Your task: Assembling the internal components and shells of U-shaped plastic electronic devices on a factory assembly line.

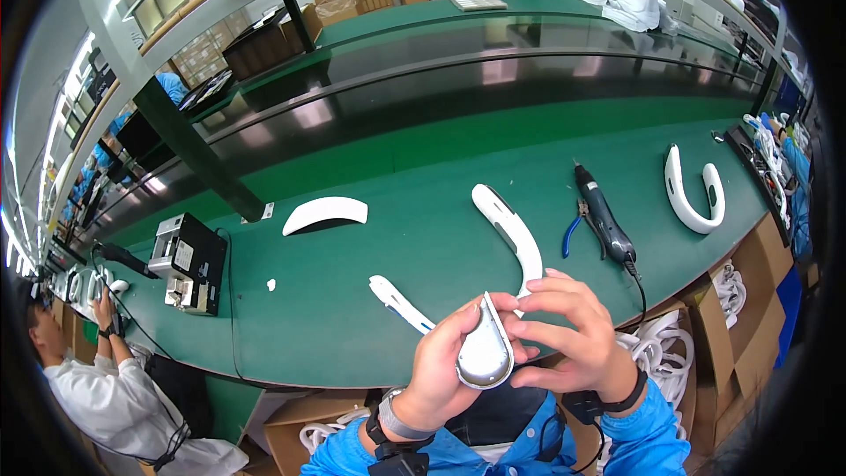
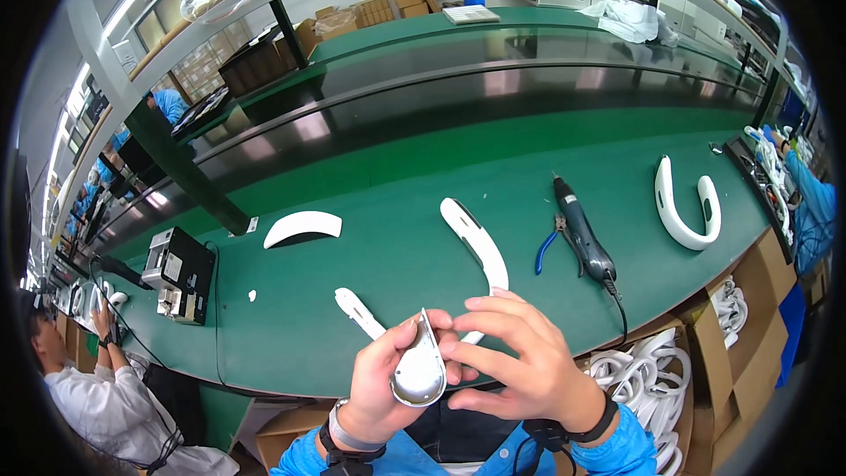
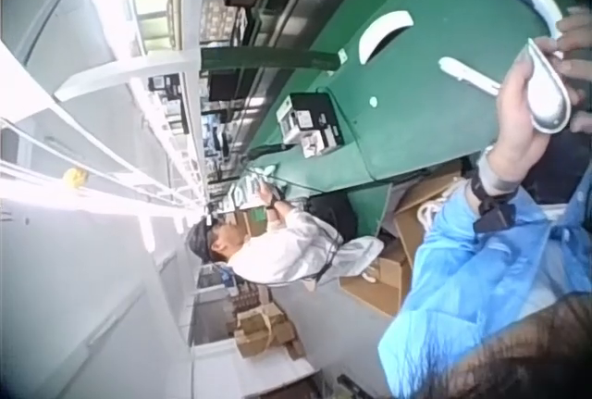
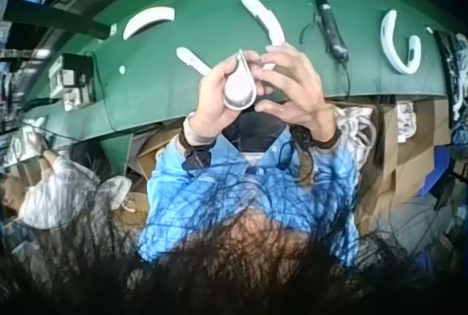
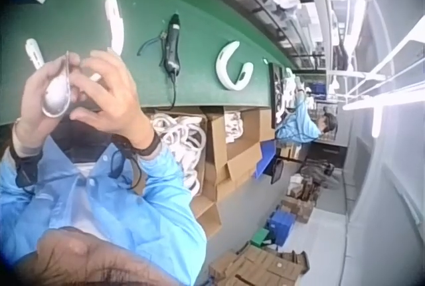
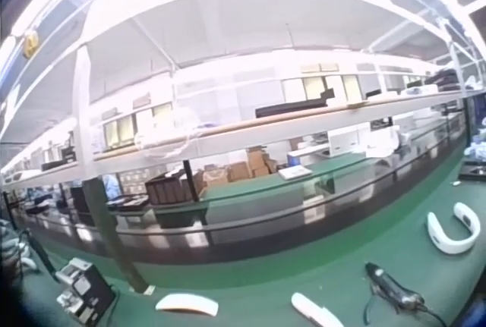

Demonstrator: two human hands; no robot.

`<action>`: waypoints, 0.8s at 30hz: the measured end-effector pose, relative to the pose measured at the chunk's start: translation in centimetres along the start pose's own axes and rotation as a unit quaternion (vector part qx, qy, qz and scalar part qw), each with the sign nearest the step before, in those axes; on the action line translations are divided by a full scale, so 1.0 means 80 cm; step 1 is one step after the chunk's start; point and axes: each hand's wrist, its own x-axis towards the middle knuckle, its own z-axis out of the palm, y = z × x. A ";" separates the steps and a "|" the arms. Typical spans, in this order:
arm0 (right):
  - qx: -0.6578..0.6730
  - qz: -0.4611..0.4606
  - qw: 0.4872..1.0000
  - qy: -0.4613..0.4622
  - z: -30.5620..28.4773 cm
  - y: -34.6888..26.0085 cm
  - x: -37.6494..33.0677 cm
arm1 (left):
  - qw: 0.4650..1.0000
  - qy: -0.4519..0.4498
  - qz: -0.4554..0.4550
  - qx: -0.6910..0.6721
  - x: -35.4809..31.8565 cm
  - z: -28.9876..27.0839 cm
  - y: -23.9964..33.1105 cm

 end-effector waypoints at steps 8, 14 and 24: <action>0.020 -0.032 0.999 0.016 0.009 0.008 -0.002 | 1.000 0.019 -0.005 0.015 -0.003 0.002 -0.002; 0.041 -0.031 0.998 0.041 0.014 0.015 -0.007 | 0.999 0.035 -0.018 0.020 0.001 0.003 -0.006; 0.023 -0.022 0.998 0.048 0.032 0.026 -0.007 | 0.995 0.050 0.058 0.056 0.011 -0.013 -0.005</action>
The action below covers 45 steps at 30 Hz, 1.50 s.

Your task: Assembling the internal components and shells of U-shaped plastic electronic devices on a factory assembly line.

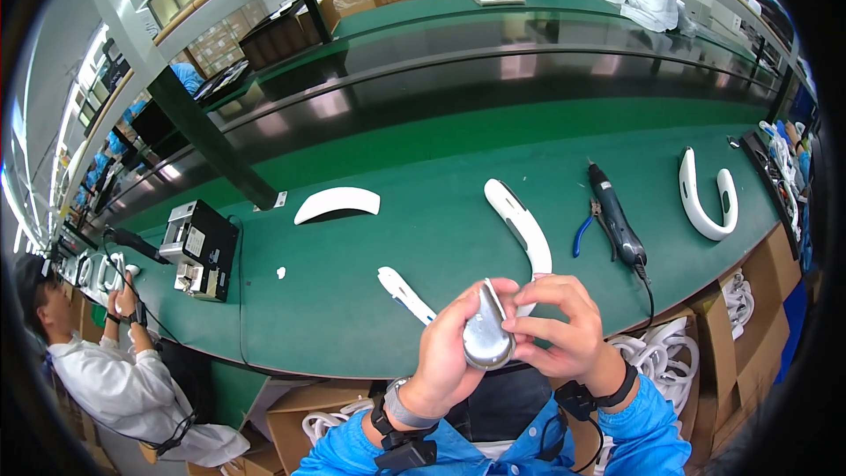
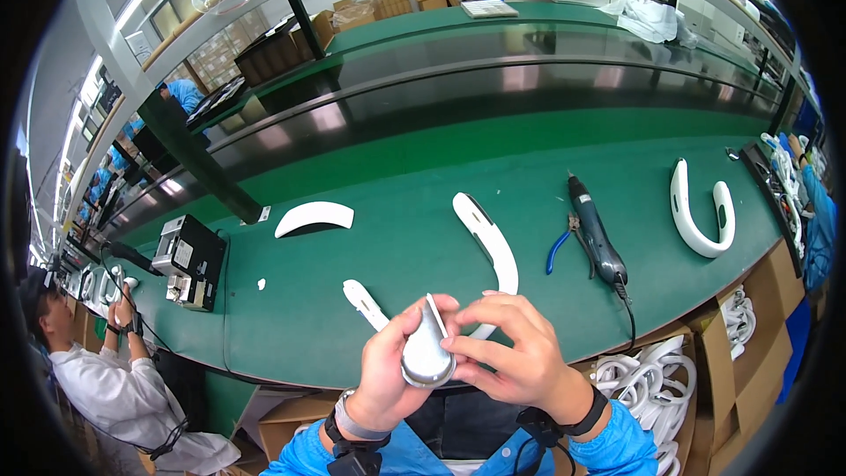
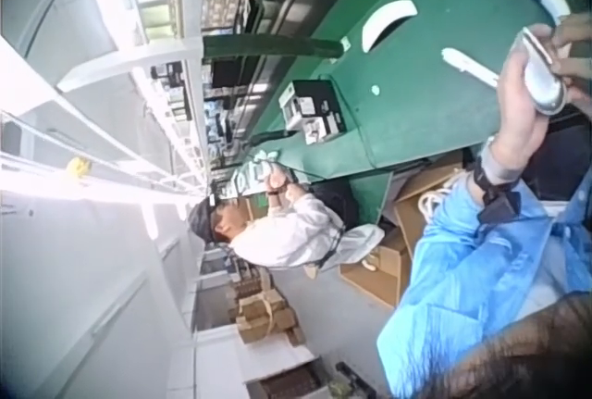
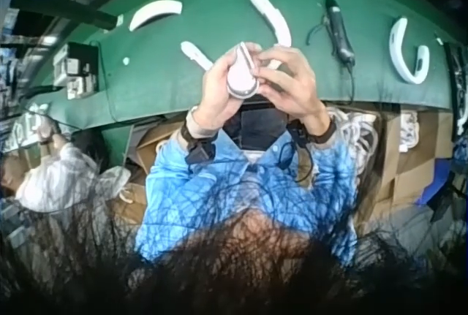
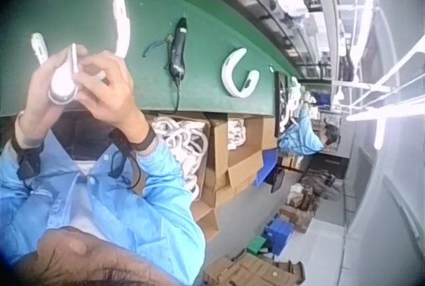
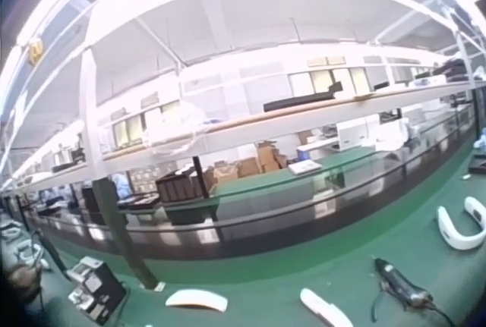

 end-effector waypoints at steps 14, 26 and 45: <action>0.205 0.224 0.924 0.231 -0.013 0.013 -0.027 | 0.951 0.035 0.194 0.238 -0.013 -0.007 0.030; 0.375 0.405 0.811 0.194 -0.039 0.038 -0.025 | 0.909 0.076 0.211 0.350 -0.007 -0.050 0.053; 0.280 0.348 0.894 0.026 0.043 0.136 0.092 | 0.704 0.274 0.175 0.632 -0.025 -0.207 0.193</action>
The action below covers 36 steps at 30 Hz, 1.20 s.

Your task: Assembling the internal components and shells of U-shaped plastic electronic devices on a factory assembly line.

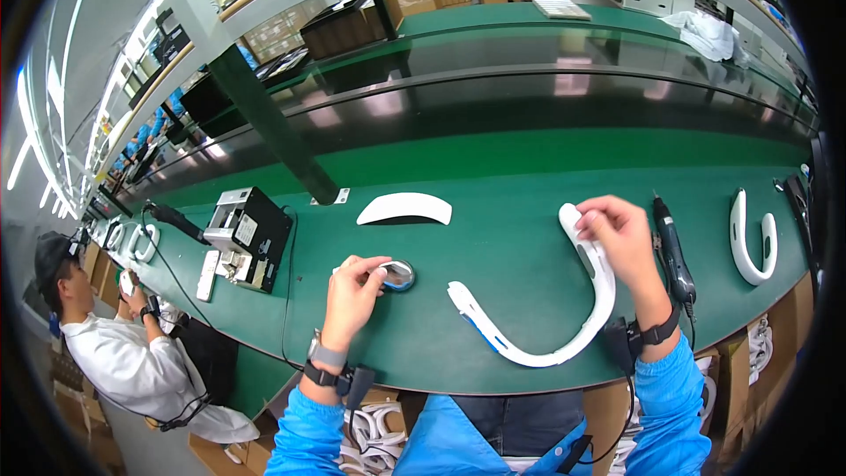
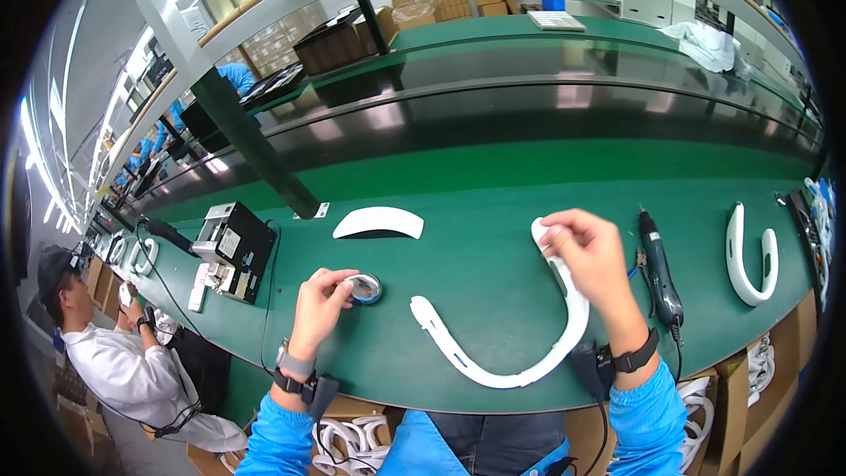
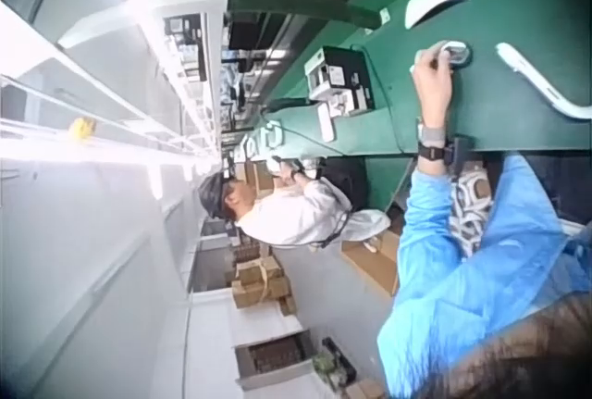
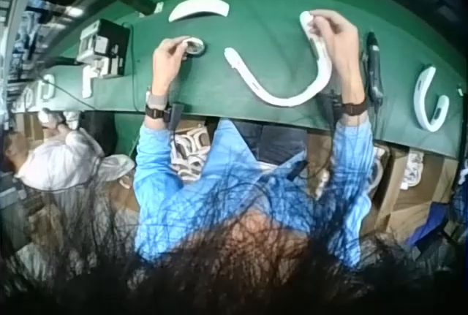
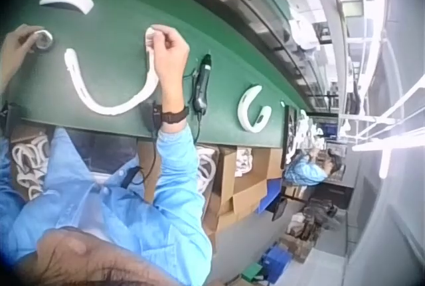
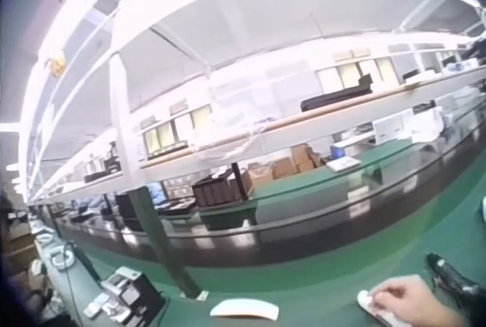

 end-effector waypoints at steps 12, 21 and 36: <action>0.015 -0.032 0.993 0.110 -0.027 0.043 0.010 | 0.981 -0.104 0.161 0.017 -0.027 0.049 0.047; -0.014 -0.034 0.996 0.078 -0.022 0.034 0.008 | 0.960 -0.231 0.160 -0.019 -0.008 0.071 0.047; 0.024 -0.035 0.979 -0.197 0.039 -0.064 -0.083 | 0.847 -0.263 0.221 -0.406 0.026 0.103 0.219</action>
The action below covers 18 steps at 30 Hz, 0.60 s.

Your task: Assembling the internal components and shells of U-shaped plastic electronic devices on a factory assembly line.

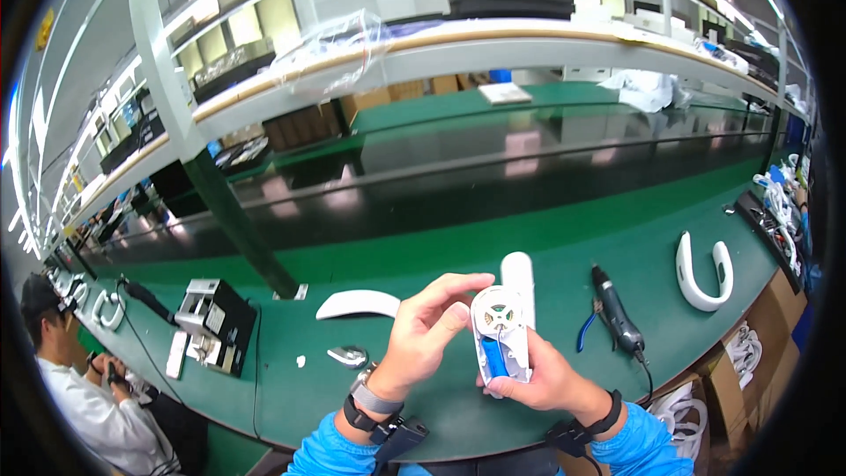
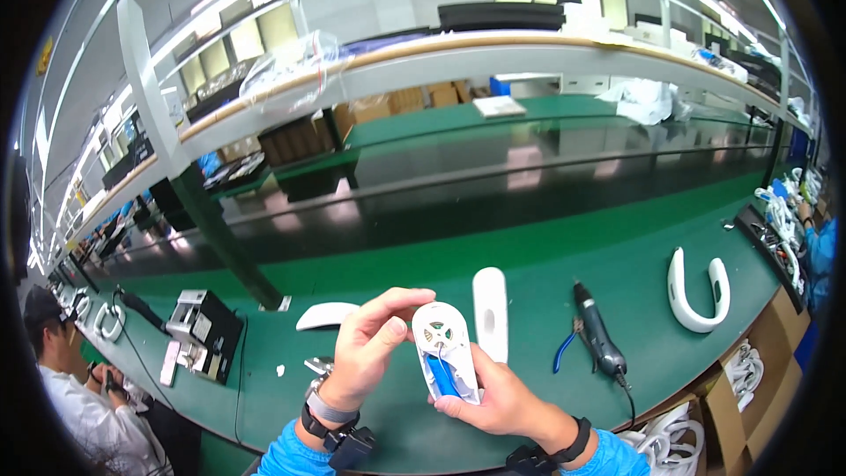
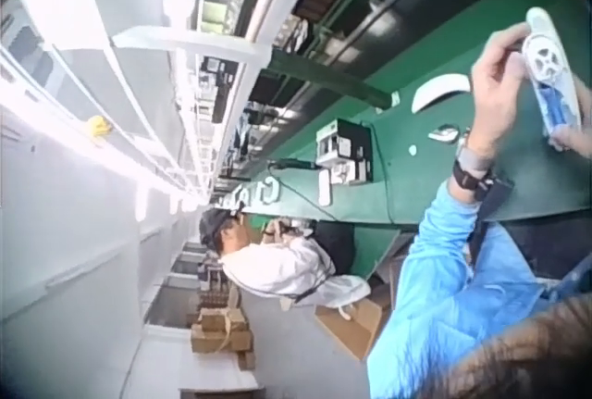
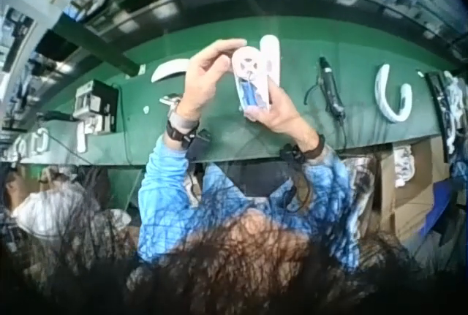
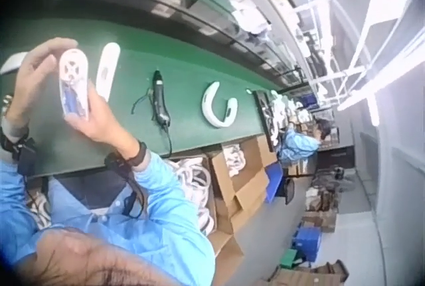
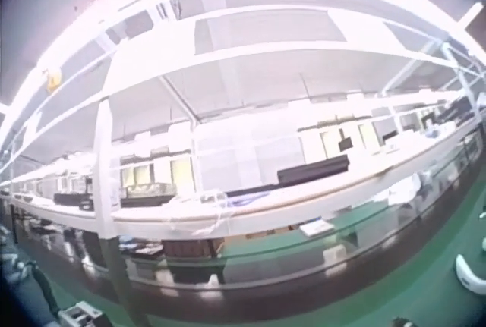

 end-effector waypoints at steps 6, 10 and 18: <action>0.153 -0.020 0.987 -0.047 -0.023 0.012 0.038 | 0.998 -0.012 0.044 0.040 0.035 0.010 -0.004; 0.140 -0.019 0.989 -0.041 -0.031 0.038 0.061 | 0.999 -0.031 0.031 0.010 0.051 -0.006 -0.015; 0.114 -0.019 0.993 -0.012 -0.032 0.048 0.053 | 0.999 -0.040 -0.013 0.024 0.051 -0.005 -0.025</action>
